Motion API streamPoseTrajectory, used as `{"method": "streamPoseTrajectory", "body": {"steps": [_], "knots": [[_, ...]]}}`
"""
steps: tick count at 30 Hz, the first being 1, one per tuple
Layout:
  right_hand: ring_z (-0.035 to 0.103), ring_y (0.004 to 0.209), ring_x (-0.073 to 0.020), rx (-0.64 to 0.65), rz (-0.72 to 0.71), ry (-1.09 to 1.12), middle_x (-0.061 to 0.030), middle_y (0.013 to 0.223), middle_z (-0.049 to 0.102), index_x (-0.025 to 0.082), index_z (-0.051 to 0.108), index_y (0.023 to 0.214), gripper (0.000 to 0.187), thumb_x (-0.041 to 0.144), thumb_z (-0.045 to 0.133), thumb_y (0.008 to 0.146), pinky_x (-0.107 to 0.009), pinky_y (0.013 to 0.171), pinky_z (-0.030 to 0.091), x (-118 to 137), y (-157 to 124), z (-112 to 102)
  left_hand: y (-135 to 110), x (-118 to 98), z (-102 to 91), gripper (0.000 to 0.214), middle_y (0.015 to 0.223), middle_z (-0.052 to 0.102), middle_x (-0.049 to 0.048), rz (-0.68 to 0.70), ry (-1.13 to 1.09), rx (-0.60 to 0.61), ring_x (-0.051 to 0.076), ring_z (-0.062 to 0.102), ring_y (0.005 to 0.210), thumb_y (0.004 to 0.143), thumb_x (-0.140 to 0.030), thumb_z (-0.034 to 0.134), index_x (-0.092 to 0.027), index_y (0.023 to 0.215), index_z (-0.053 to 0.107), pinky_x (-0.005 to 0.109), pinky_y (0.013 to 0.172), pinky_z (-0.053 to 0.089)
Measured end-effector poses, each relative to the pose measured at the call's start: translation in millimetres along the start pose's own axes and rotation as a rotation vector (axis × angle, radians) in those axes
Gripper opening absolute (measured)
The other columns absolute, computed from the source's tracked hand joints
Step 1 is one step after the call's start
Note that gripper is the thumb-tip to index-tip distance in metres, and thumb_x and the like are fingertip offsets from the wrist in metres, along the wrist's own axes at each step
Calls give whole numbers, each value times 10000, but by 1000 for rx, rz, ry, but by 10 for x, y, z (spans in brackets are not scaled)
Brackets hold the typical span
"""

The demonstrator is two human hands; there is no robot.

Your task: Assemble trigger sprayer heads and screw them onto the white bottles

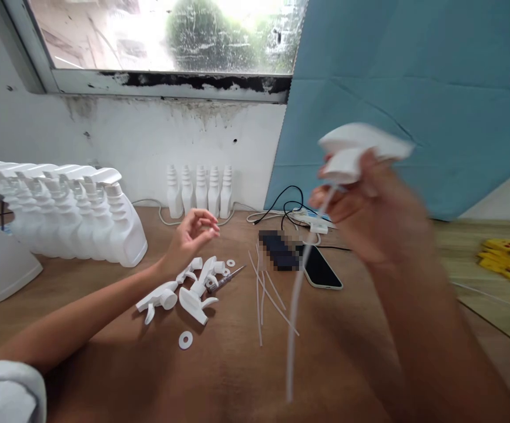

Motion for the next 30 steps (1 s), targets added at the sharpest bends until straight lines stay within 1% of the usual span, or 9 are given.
{"method": "streamPoseTrajectory", "body": {"steps": [1,4,6,9,12,19,24,28,30], "knots": [[587,628,-53,50,182,182,-24,873,646,194,670,1055,294,344,443,947,-260,573,463,-87,-73,188,-144,-134,32,180,1033,550,58,12,-50,83,146,589,945,873,-171,505,-198,1044,455,300,827,532],[572,535,-81,344,599,412,-36,793,647,144,650,1001,305,388,645,819,-244,517,484,-300,-426,827,-468,-428,-91,412,1232,448,108,175,82,79,193,525,1094,856,-168,543,-242,1228,381,354,867,534],[577,551,-98,516,777,496,-38,783,640,153,624,975,308,389,687,787,-237,508,487,-409,-693,1172,-597,-530,-193,547,1340,364,129,375,327,79,256,427,1234,822,-163,602,-269,1296,350,439,959,488],[555,584,-89,657,894,590,-15,733,600,159,596,864,222,372,650,828,-223,567,479,-533,-995,1496,-702,-500,-229,558,1392,369,126,559,645,250,297,368,1295,830,-177,620,-276,1326,384,510,1036,417],[520,602,-73,689,920,626,1,689,548,147,598,827,224,367,607,866,-192,584,446,-635,-1130,1614,-730,-373,-237,555,1319,505,110,533,675,370,251,445,1231,874,-191,578,-258,1380,361,434,996,477],[610,808,-162,791,967,618,-96,895,625,114,604,1001,304,386,590,865,-247,639,490,-682,-1040,1539,-691,-201,-280,533,1273,572,83,460,549,261,218,503,1156,884,-167,561,-315,1374,415,416,955,497],[618,876,-195,865,849,460,-119,1042,629,131,616,1072,320,371,504,891,-307,681,512,-587,-959,1486,-668,-267,-336,491,1211,550,98,430,507,184,219,502,1138,876,-142,554,-292,1335,460,402,931,502],[589,804,-161,631,290,-117,-68,958,640,163,653,1036,259,326,563,857,-281,700,484,-568,-842,1377,-637,-329,-383,297,1134,561,90,276,469,168,193,552,1058,872,-189,581,-218,1167,564,352,926,493],[560,716,-125,566,90,-269,-47,935,625,192,630,1103,301,331,613,836,-265,675,473,-545,-842,1356,-635,-351,-388,232,1106,559,87,198,440,184,183,566,1025,882,-222,572,-199,1112,580,328,906,497]]}}
Point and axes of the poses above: each hand's wrist, its own y-axis towards the middle knuckle, its own z-axis out of the palm, x = y × z, the point moved 4 cm from there along y, towards the middle knuckle
